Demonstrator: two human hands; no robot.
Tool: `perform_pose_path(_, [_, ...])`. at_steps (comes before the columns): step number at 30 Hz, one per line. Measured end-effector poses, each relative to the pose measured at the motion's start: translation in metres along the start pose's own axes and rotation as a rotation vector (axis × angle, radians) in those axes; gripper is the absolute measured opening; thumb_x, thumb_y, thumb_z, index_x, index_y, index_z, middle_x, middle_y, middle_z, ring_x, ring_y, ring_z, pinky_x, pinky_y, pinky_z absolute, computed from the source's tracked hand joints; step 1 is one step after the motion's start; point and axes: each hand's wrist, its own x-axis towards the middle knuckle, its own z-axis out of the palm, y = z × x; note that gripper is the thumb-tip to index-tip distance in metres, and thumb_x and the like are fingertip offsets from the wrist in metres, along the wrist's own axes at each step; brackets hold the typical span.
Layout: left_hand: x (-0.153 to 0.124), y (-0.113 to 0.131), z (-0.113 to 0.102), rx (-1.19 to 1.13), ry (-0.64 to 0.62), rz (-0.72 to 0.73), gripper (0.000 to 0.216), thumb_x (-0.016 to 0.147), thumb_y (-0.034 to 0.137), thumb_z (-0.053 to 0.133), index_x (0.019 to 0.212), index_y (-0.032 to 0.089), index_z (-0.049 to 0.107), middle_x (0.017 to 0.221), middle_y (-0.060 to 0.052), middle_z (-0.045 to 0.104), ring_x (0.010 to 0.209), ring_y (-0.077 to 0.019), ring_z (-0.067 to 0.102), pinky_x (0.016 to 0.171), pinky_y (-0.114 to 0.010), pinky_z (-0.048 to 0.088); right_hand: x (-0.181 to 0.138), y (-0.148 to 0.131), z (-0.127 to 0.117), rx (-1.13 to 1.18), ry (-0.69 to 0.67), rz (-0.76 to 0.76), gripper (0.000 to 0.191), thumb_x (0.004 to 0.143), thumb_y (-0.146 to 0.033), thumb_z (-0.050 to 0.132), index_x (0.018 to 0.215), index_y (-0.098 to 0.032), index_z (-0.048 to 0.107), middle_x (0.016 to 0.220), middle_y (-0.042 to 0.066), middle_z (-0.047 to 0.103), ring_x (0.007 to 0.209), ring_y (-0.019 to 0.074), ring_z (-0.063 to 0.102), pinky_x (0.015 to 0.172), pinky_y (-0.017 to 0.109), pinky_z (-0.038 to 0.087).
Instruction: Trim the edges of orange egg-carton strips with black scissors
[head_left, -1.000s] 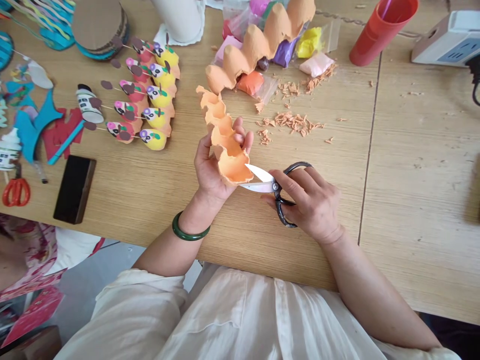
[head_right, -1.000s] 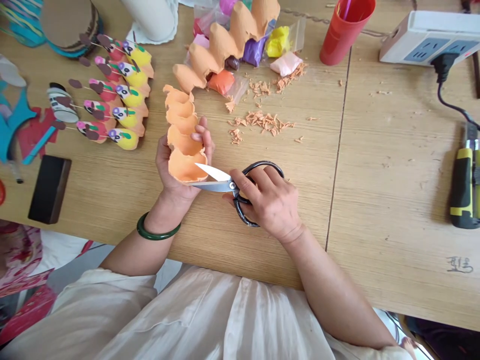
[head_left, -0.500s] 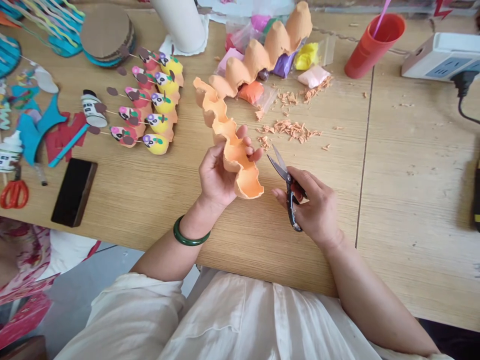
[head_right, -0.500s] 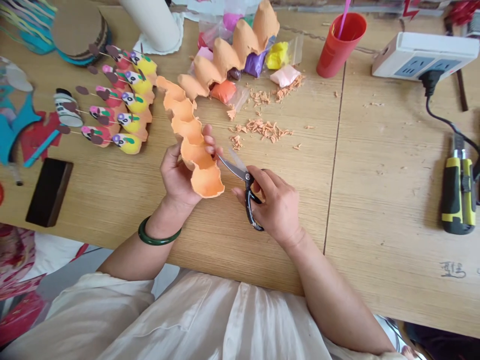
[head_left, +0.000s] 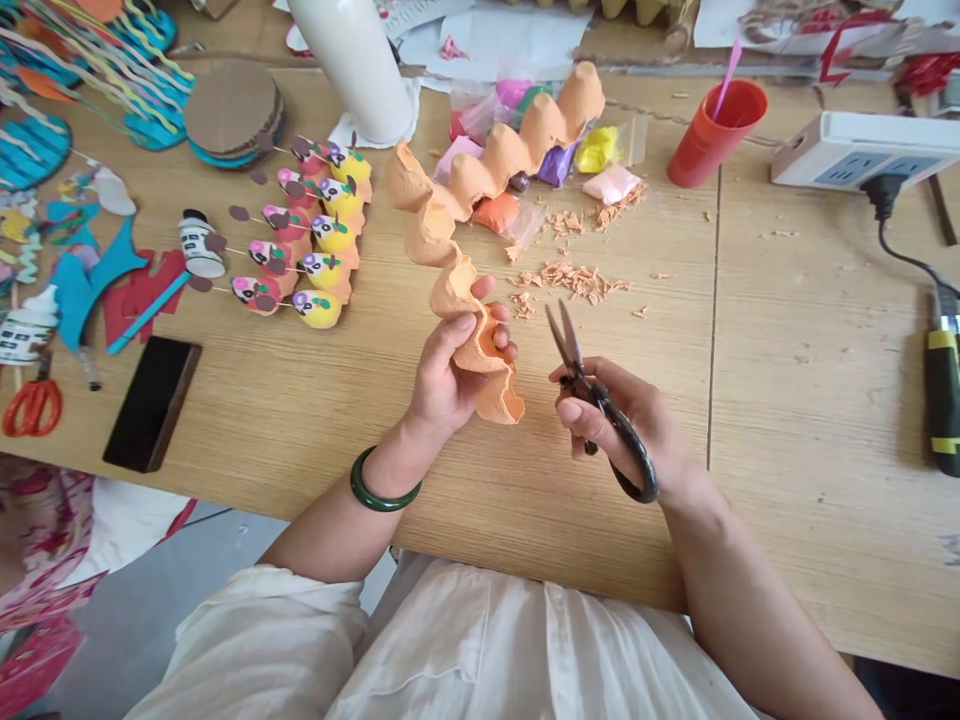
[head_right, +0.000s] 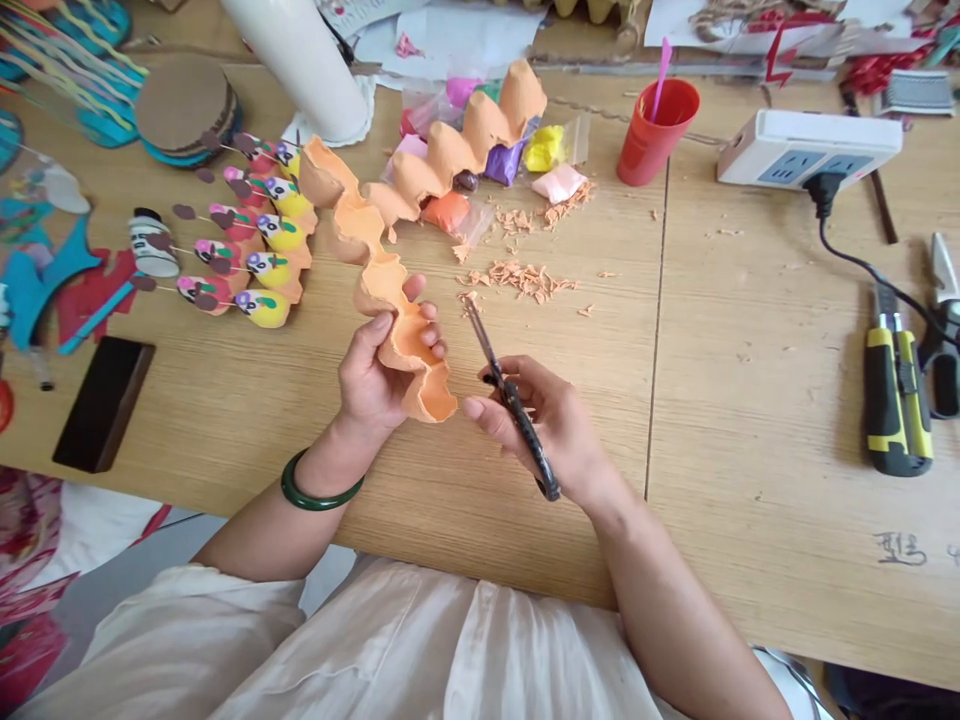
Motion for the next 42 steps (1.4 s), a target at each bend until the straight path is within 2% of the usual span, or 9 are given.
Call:
perform_pose_path(5, [-0.001,-0.003,0.001,0.055,0.043,0.063,0.03,0.079,0.039,0.081,0.104,0.024,0.071,0.096,-0.001,0.066,0.073,-0.0103,0.06,0.075,-0.026,0.059,-0.008,-0.006,0.003,-0.028,-0.127,0.025,0.061,0.08,-0.071,0.075,0.096,-0.014,0.064,0.063,-0.006,0.05,0.049,0.0064,0.045,0.045,0.022,0.036])
perform_pose_path(9, [0.0,-0.005,0.002,0.068,0.054,0.14,0.036,0.074,0.039,0.088,0.104,0.024,0.075,0.093,-0.001,0.067,0.07,-0.0104,0.059,0.076,-0.029,0.062,-0.01,-0.002,0.003,0.014,-0.21,0.131,0.061,0.087,-0.077,0.063,0.092,-0.016,0.062,0.063,-0.006,0.048,0.047,0.0064,0.043,0.04,0.021,0.036])
perform_pose_path(16, [-0.001,-0.007,0.003,0.152,0.095,0.177,0.038,0.07,0.044,0.092,0.101,0.028,0.076,0.092,-0.001,0.067,0.068,-0.0117,0.059,0.074,-0.031,0.061,-0.01,0.0,0.002,0.072,-0.244,0.198,0.063,0.087,-0.08,0.06,0.078,-0.017,0.055,0.063,-0.005,0.047,0.047,0.0056,0.043,0.038,0.018,0.038])
perform_pose_path(25, [0.0,-0.011,0.003,0.238,0.13,0.29,0.044,0.07,0.047,0.092,0.102,0.025,0.071,0.088,0.001,0.069,0.066,-0.0107,0.061,0.071,-0.029,0.062,-0.009,0.0,0.002,0.023,-0.211,0.242,0.067,0.085,-0.083,0.058,0.069,-0.018,0.052,0.058,-0.004,0.046,0.04,0.0055,0.042,0.035,0.02,0.034])
perform_pose_path(32, [-0.007,-0.008,0.008,0.256,0.164,0.263,0.033,0.077,0.036,0.088,0.104,0.027,0.071,0.089,0.002,0.068,0.069,-0.0109,0.061,0.081,-0.033,0.063,-0.008,0.0,0.003,0.05,-0.206,0.227,0.066,0.085,-0.082,0.059,0.067,-0.018,0.05,0.058,-0.005,0.046,0.039,0.0044,0.04,0.034,0.019,0.033])
perform_pose_path(37, [-0.008,-0.009,0.008,0.281,0.183,0.279,0.035,0.079,0.036,0.087,0.107,0.025,0.068,0.095,0.001,0.068,0.083,-0.0136,0.064,0.085,-0.034,0.061,-0.007,-0.002,0.003,0.005,-0.184,0.229,0.068,0.081,-0.084,0.062,0.067,-0.019,0.051,0.055,-0.006,0.044,0.037,0.0047,0.039,0.034,0.02,0.03])
perform_pose_path(42, [-0.008,-0.011,0.007,0.271,0.184,0.299,0.037,0.077,0.036,0.09,0.106,0.025,0.069,0.095,0.001,0.067,0.079,-0.0126,0.062,0.081,-0.033,0.062,-0.006,-0.005,0.006,-0.039,-0.147,0.198,0.063,0.082,-0.078,0.066,0.068,-0.018,0.053,0.054,-0.006,0.042,0.038,0.0047,0.036,0.035,0.022,0.026])
